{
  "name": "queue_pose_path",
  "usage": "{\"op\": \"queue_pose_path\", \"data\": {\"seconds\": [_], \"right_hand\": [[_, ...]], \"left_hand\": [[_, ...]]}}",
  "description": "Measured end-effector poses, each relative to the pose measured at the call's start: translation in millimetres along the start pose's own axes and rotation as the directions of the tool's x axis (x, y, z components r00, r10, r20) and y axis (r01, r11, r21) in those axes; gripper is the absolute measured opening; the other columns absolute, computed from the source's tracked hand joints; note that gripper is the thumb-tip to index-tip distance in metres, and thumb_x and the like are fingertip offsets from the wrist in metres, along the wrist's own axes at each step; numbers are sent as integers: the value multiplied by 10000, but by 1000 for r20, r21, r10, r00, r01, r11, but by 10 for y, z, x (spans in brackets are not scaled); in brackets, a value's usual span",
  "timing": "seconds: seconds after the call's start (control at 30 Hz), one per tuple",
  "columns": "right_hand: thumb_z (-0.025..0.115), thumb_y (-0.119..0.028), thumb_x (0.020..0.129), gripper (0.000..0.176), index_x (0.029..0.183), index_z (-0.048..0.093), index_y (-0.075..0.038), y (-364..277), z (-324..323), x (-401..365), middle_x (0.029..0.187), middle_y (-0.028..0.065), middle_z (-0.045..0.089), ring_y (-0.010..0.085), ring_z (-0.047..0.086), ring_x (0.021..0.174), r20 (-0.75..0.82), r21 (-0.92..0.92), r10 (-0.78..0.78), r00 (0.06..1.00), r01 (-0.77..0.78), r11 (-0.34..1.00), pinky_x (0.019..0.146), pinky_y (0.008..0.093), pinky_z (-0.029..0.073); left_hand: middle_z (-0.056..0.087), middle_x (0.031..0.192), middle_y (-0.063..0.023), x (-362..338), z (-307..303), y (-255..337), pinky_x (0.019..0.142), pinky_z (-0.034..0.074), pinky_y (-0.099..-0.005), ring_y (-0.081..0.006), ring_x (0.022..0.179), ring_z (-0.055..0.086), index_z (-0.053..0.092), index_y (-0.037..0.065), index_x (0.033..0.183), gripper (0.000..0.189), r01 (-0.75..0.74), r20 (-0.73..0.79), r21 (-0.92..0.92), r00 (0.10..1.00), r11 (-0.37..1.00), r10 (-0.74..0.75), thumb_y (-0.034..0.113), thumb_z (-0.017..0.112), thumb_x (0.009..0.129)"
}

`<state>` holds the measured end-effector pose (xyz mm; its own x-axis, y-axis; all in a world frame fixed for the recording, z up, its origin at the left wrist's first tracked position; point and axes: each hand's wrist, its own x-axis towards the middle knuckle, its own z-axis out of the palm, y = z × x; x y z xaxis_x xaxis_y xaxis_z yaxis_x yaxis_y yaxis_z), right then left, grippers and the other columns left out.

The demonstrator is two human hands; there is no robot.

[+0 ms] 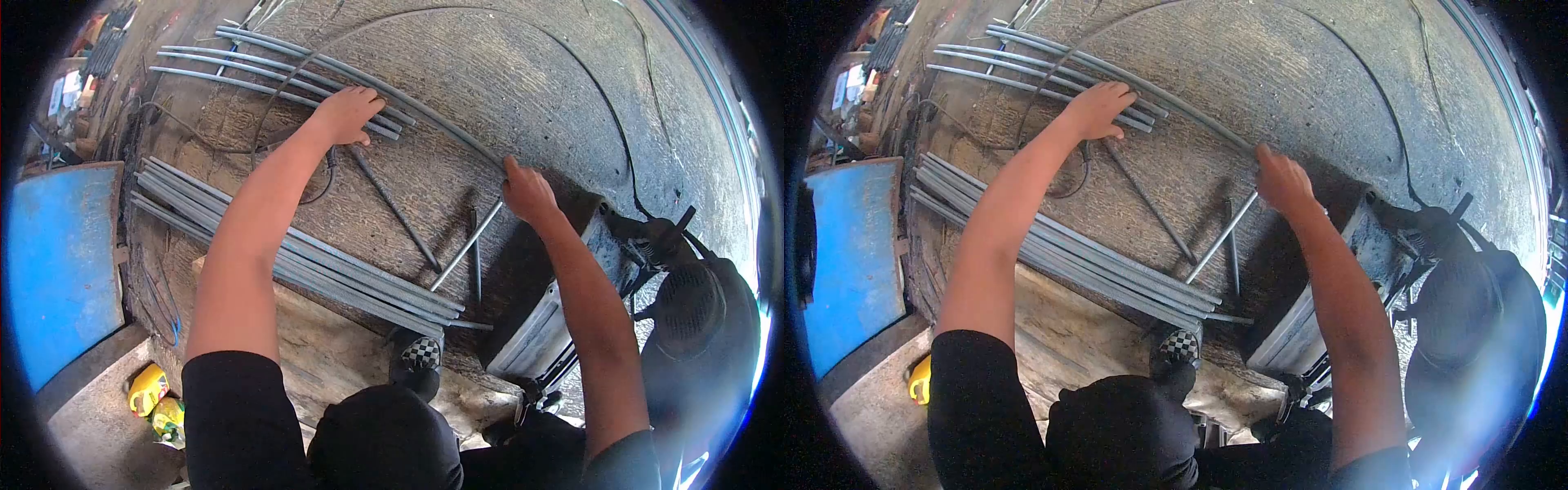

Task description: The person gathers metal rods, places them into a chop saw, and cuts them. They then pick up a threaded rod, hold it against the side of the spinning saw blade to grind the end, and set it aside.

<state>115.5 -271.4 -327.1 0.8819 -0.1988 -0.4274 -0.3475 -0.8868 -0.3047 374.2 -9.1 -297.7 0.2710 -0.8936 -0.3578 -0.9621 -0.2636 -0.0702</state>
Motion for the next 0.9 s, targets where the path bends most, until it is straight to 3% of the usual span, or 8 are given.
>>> {"op": "queue_pose_path", "data": {"seconds": [0.07, 0.17, 0.27, 0.4, 0.57, 0.67, 0.8, 0.9], "right_hand": [[519, -97, 820, 275, 1085, 463, -49, -34, 61, 68, 858, 245, 643, 456, 620, 847, -95, 21, -82, 992, 84, 996, 745, 538, 484], [507, -86, 820, 277, 1089, 458, -48, -31, 118, 216, 862, 246, 645, 448, 626, 861, -107, 14, -70, 992, 72, 997, 752, 529, 490], [505, -78, 814, 285, 1093, 464, -39, -67, 94, 239, 883, 250, 646, 447, 624, 889, -95, -5, -56, 994, 56, 998, 769, 532, 489], [514, -81, 807, 293, 1092, 472, -28, -121, 14, 202, 898, 258, 642, 444, 620, 908, -50, 7, -44, 998, 44, 999, 780, 535, 485], [540, -98, 796, 329, 1109, 485, -13, -203, -79, 184, 919, 261, 639, 433, 616, 925, -24, 46, -33, 999, 34, 998, 796, 529, 480], [541, -97, 789, 353, 1129, 499, -14, -198, -124, 130, 948, 255, 640, 433, 612, 941, -53, 81, -29, 998, 33, 996, 811, 521, 481], [566, -123, 824, 432, 1238, 470, -45, -87, -64, 170, 915, 278, 622, 466, 590, 920, -155, 101, -82, 985, 98, 990, 792, 550, 453], [569, -124, 825, 407, 1214, 476, -46, -112, -88, 156, 923, 270, 623, 466, 587, 924, -87, 95, -33, 996, 41, 995, 794, 549, 454]], "left_hand": [[531, 1206, -129, 57, -8, 11, 1019, 391, -390, -289, 1179, 495, 489, 20, 1247, 664, -39, 109, 104, 994, 994, 28, 428, 708, 772], [568, 1090, -103, 85, 50, 0, 938, 431, -374, -263, 1085, 536, 534, 22, 1136, 540, -183, 61, 229, 983, 956, 174, 354, 726, 756], [588, 1067, -101, 169, 0, 43, 905, 441, -359, -255, 1047, 553, 555, 28, 1086, 480, -201, 130, 232, 976, 952, 174, 289, 733, 725], [590, 1060, -117, 237, 58, 187, 898, 450, -373, -271, 1038, 558, 566, 29, 1082, 455, -158, 162, 226, 979, 961, 123, 239, 722, 710], [579, 1088, -138, 251, 186, 240, 876, 477, -392, -297, 1062, 547, 570, 12, 1102, 417, 29, 47, 182, 998, 983, -38, 139, 679, 719], [570, 1125, -132, 237, 146, 236, 896, 482, -400, -305, 1078, 541, 566, 28, 1118, 426, 19, 84, 40, 996, 999, -22, 89, 674, 710], [565, 1153, -119, 220, 109, 190, 904, 485, -406, -308, 1084, 539, 561, 57, 1156, 470, -83, 125, 89, 989, 993, 72, 55, 676, 700], [567, 1160, -108, 207, 89, 261, 898, 488, -404, -300, 1101, 536, 545, 82, 1207, 531, -128, 223, 86, 969, 988, 106, 23, 674, 696]]}}
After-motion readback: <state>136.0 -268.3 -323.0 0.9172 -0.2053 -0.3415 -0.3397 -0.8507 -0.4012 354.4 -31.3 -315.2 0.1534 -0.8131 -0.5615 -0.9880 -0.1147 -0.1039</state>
